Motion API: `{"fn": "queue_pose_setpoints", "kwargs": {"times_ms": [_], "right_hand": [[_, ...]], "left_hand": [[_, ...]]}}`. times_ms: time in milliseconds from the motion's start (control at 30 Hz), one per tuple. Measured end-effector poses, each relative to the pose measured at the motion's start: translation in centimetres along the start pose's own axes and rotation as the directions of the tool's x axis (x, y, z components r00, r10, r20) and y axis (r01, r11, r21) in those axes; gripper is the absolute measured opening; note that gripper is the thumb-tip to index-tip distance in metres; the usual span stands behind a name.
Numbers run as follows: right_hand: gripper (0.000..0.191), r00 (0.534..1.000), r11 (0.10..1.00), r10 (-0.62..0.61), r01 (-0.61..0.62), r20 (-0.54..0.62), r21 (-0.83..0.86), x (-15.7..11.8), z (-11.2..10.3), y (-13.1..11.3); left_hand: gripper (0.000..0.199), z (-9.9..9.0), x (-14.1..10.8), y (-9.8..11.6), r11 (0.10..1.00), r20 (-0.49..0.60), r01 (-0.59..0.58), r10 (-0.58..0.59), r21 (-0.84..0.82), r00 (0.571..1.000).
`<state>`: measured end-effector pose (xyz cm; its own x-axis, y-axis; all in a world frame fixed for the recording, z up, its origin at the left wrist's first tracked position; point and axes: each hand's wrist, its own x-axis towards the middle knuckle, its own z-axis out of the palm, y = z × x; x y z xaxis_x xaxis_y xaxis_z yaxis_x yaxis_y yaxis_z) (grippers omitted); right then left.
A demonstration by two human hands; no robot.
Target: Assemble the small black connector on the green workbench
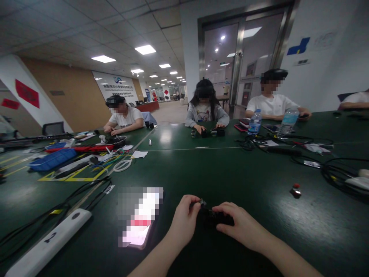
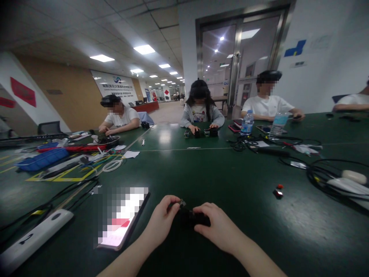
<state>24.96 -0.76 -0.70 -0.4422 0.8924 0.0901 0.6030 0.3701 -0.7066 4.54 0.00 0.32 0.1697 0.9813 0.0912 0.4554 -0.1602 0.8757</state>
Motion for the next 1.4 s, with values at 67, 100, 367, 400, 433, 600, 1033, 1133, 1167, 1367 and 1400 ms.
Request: {"fn": "queue_pose_setpoints", "kwargs": {"times_ms": [67, 100, 367, 400, 433, 600, 1033, 1133, 1167, 1367, 1400], "right_hand": [[0.049, 1.000, 1.000, -0.001, 0.001, -0.008, 0.001, 0.0, 0.0, 0.2], [0.050, 1.000, 1.000, -0.008, 0.008, -0.015, 0.003, 0.1, 0.1, 0.3], [0.053, 0.998, 0.999, -0.047, 0.046, -0.036, -0.004, 0.2, 0.3, 0.7], [0.052, 0.998, 0.999, -0.049, 0.049, -0.032, -0.004, 0.2, 0.3, 0.6], [0.052, 0.998, 0.999, -0.047, 0.047, -0.028, -0.002, 0.1, 0.3, 0.5], [0.048, 0.999, 0.997, -0.043, 0.044, -0.020, 0.057, 0.0, 0.2, 0.4], [0.018, 0.992, 0.960, -0.097, 0.114, -0.077, 0.255, 0.9, 0.4, -0.5], [0.015, 0.995, 0.988, -0.055, 0.067, -0.084, 0.139, 1.0, 0.6, -0.5], [0.016, 0.995, 0.994, -0.036, 0.044, -0.090, 0.098, 1.0, 0.7, -0.6], [0.026, 0.989, 1.000, -0.011, 0.013, -0.150, 0.007, 0.4, 0.8, -1.6], [0.027, 0.990, 1.000, -0.019, 0.019, -0.142, -0.003, 0.3, 0.9, -2.0]], "left_hand": [[0.021, -0.5, 0.1, -0.4, 0.999, -0.023, 0.030, -0.031, -0.028, 0.999], [0.023, -0.6, 0.1, -0.6, 0.999, -0.026, 0.040, -0.041, -0.033, 0.999], [0.022, -0.5, 0.1, -0.8, 0.999, -0.039, 0.036, -0.036, -0.019, 0.999], [0.021, -0.4, 0.1, -0.8, 0.999, -0.022, 0.027, -0.028, -0.023, 0.999], [0.021, -0.3, 0.0, -0.8, 1.000, -0.002, 0.020, -0.020, -0.023, 1.000], [0.019, 0.6, -0.3, -0.4, 0.996, 0.064, -0.029, 0.024, 0.083, 0.998], [0.018, 1.2, -0.1, 0.8, 0.971, 0.169, -0.158, 0.128, 0.181, 0.977], [0.016, 1.3, 0.1, 0.4, 0.984, 0.142, -0.104, 0.083, 0.144, 0.986], [0.016, 1.3, 0.1, 0.3, 0.989, 0.132, -0.083, 0.067, 0.120, 0.989], [0.017, 1.0, 0.0, 0.0, 0.999, 0.239, -0.018, 0.029, -0.048, 0.971], [0.017, 1.1, -0.1, 0.0, 0.999, 0.255, -0.018, 0.029, -0.043, 0.966]]}}
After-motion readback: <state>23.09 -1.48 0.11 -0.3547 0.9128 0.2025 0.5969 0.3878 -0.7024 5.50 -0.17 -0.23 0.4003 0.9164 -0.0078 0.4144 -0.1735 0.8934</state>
